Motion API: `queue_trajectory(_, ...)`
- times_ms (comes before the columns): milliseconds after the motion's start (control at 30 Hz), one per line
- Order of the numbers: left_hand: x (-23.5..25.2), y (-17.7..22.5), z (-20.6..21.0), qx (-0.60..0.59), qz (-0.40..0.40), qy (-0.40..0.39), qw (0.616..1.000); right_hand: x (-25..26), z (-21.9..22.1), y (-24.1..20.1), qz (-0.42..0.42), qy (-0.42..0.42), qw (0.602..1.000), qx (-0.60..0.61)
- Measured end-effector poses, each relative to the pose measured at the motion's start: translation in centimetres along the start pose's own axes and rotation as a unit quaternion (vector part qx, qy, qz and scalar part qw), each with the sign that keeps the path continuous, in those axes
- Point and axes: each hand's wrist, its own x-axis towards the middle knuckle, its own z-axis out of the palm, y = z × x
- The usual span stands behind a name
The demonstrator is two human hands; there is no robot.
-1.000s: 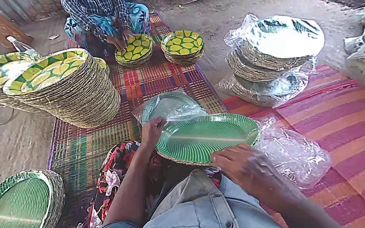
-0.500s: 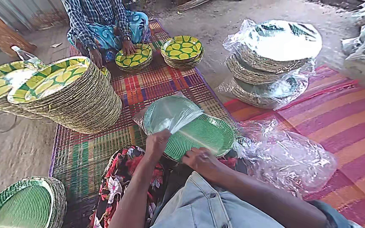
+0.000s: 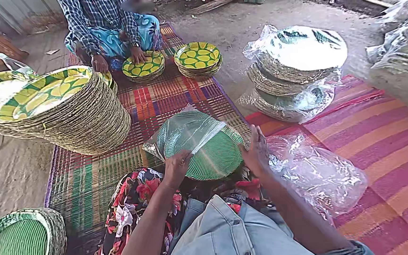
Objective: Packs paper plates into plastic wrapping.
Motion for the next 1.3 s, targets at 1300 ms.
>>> queue_trajectory(1300,-1.1,5.5,-4.9,-0.164,0.031,0.131,0.977,-2.6,5.3,-4.5,-0.056,-0.141,0.926,0.347)
